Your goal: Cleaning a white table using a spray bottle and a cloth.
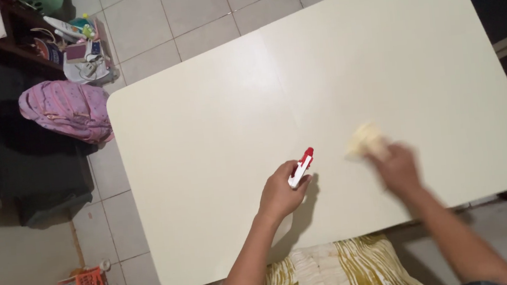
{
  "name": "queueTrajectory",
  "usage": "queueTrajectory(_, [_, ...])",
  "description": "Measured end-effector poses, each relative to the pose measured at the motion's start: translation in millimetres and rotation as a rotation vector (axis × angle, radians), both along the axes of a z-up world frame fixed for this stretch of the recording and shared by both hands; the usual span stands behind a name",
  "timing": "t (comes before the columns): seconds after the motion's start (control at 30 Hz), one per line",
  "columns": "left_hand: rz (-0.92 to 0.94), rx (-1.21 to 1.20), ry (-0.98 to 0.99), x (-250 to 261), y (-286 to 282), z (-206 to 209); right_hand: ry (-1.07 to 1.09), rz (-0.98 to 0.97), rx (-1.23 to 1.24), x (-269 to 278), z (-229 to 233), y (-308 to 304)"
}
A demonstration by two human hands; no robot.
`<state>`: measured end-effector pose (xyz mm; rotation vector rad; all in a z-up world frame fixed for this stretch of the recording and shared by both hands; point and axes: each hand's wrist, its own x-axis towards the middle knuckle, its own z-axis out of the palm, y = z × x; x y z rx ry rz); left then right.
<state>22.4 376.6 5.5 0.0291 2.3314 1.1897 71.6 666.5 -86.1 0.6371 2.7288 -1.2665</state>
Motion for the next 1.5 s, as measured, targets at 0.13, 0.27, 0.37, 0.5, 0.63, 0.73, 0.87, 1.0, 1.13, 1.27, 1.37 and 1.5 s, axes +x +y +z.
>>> queueTrajectory(0.13, [0.018, -0.109, -0.141, -12, 26, -5, 0.192, 0.059, 0.621, -91, -69, 134])
queueTrajectory(0.27, [0.162, -0.025, -0.020, -15, 34, -31, 0.166, -0.455, 0.285, -177, -97, 113])
queueTrajectory(0.37, [0.348, 0.049, 0.101, -27, 33, -36, 0.134, -0.229, 0.215, -156, -89, 48])
queueTrajectory(0.5, [0.583, 0.199, 0.417, -56, 29, -45, -0.326, 0.373, -0.200, -51, -5, -50])
queueTrajectory(0.63, [0.660, 0.197, 0.665, -93, 26, -56, 0.691, 1.087, 0.359, -39, -39, -19])
queueTrajectory(0.73, [0.663, 0.191, 0.858, -113, 20, -61, -0.368, 0.341, -0.127, -143, -28, 32])
queueTrajectory(0.87, [0.844, 0.256, 0.773, -129, 15, -63, 0.297, 0.116, 0.504, -255, -60, 95])
queueTrajectory(1.0, [0.900, 0.235, 0.818, -133, 13, -73, 0.363, -0.062, 0.390, -283, -137, 60])
queueTrajectory(1.13, [0.897, 0.211, 0.792, -133, 12, -77, -0.085, 0.178, 0.081, -155, -60, -43])
queueTrajectory(1.27, [0.882, 0.183, 0.812, -134, 12, -81, 0.551, 1.069, 0.317, -82, -66, -32])
queueTrajectory(1.37, [0.841, 0.158, 0.823, -133, 10, -82, 0.434, 1.131, 0.376, -143, -79, -5])
queueTrajectory(1.5, [0.829, 0.188, 0.823, -128, 13, -84, 0.488, 0.897, 0.606, -270, -41, 6])
